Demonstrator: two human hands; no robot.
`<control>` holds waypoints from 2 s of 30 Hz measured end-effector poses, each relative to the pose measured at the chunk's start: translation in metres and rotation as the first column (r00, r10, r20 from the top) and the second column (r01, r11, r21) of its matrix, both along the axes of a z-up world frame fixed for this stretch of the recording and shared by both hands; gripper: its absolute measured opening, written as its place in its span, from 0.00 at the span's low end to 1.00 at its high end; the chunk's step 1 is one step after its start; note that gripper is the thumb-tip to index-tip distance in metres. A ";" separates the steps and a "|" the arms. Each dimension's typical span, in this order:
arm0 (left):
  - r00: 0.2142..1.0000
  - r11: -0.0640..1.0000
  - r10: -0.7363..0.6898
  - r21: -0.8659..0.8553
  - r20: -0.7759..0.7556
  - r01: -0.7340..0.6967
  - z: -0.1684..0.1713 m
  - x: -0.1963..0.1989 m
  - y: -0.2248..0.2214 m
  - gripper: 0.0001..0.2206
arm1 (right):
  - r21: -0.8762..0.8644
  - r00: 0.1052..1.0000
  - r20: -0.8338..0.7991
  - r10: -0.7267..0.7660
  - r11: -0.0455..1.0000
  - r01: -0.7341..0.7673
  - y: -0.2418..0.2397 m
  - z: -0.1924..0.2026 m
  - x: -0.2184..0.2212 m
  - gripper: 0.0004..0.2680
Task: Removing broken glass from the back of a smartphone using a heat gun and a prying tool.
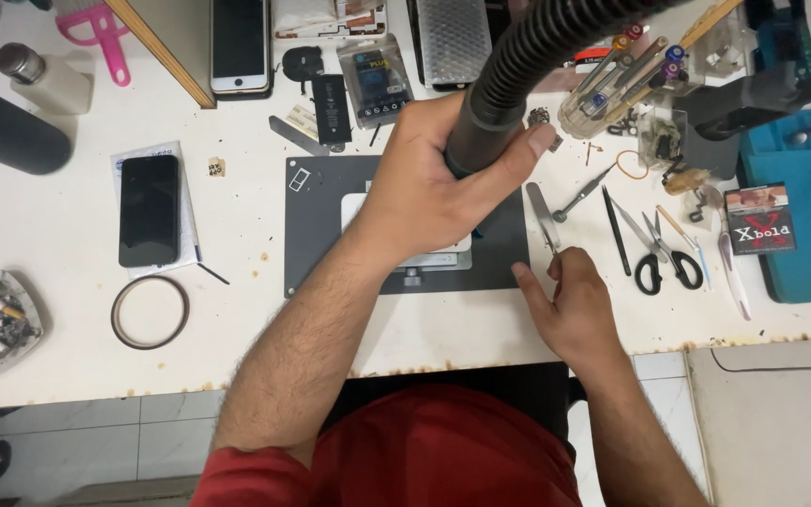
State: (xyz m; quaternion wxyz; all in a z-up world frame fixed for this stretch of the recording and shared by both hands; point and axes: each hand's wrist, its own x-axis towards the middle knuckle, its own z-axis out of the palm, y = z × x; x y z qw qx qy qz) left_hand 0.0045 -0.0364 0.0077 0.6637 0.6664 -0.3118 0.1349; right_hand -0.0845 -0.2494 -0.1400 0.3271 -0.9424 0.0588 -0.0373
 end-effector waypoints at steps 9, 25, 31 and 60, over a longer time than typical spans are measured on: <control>0.993 0.999 -0.014 -0.038 -0.119 0.010 -0.011 0.005 -0.013 0.06 | 0.112 0.985 0.088 0.146 0.981 -0.156 0.013 0.021 -0.010 0.11; 0.988 0.997 0.012 -0.075 -0.153 -0.023 -0.013 0.003 -0.017 0.11 | -0.304 0.856 0.370 0.361 0.918 -0.256 0.019 0.020 -0.011 0.12; 0.996 1.000 -0.011 -0.002 -0.092 0.011 -0.001 -0.011 -0.012 0.15 | -0.340 0.850 0.395 0.347 0.915 -0.216 0.017 0.013 -0.011 0.12; 0.997 0.999 -0.001 -0.035 -0.082 -0.001 -0.018 0.008 -0.018 0.10 | -0.540 0.954 0.107 0.280 0.822 -0.180 0.044 0.027 -0.007 0.20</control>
